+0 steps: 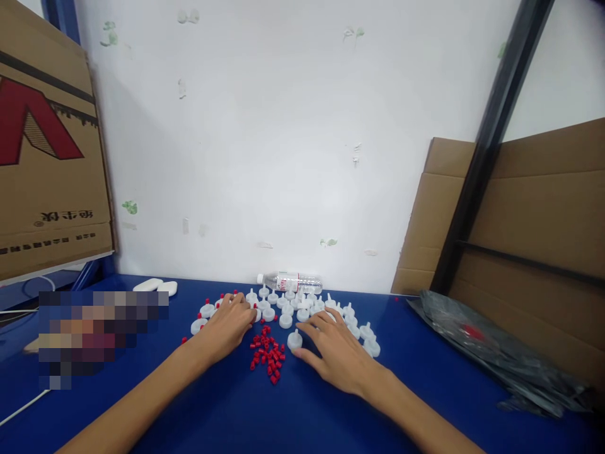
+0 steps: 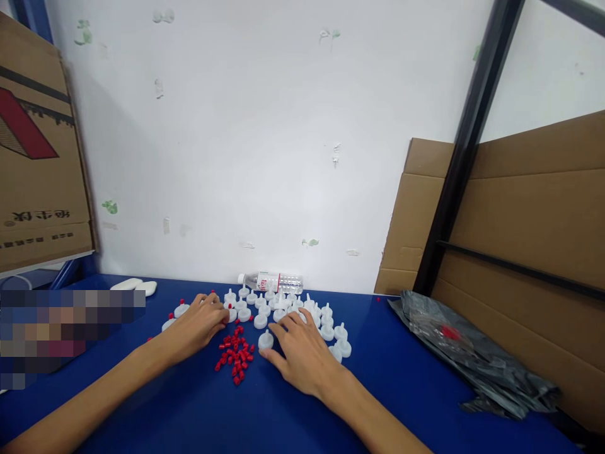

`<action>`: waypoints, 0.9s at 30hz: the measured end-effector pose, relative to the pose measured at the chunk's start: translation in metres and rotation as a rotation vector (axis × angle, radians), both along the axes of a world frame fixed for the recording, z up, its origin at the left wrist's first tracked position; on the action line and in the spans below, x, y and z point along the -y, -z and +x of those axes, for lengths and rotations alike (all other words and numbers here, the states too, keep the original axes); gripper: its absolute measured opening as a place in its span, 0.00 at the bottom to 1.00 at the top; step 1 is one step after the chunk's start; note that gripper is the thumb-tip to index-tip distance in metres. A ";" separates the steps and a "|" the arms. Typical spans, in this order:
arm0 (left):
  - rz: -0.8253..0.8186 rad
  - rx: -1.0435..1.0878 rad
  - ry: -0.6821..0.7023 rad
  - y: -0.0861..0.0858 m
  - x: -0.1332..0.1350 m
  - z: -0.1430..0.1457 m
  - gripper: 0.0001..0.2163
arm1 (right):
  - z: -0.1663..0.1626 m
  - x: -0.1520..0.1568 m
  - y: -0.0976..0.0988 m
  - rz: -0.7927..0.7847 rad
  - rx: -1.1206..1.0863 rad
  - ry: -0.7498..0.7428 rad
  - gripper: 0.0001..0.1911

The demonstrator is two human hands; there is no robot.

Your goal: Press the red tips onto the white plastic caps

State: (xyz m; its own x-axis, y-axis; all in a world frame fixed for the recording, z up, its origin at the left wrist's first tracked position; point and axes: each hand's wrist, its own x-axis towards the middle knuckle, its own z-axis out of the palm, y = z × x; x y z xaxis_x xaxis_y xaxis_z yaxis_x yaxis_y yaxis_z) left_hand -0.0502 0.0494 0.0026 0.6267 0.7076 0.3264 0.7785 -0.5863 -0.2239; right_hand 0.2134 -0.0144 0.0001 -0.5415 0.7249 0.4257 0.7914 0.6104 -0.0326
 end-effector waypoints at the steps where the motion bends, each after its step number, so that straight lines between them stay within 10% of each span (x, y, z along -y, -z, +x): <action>1: 0.006 0.006 0.005 -0.001 0.001 0.001 0.09 | 0.001 -0.001 0.002 -0.012 0.000 -0.004 0.20; 17: 0.050 0.443 0.446 -0.001 0.024 0.032 0.11 | -0.002 -0.002 0.005 -0.050 -0.094 -0.057 0.11; 27: -0.006 0.461 0.389 0.005 0.031 0.040 0.08 | 0.001 0.003 -0.001 -0.100 -0.074 0.002 0.12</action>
State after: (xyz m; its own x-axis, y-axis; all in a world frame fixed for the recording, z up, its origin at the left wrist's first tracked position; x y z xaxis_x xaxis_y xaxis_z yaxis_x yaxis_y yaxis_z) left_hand -0.0101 0.0183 -0.0023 0.6348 0.4577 0.6225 0.5227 -0.8477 0.0902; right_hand 0.2140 -0.0179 0.0008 -0.5096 0.7670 0.3899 0.7858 0.5995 -0.1522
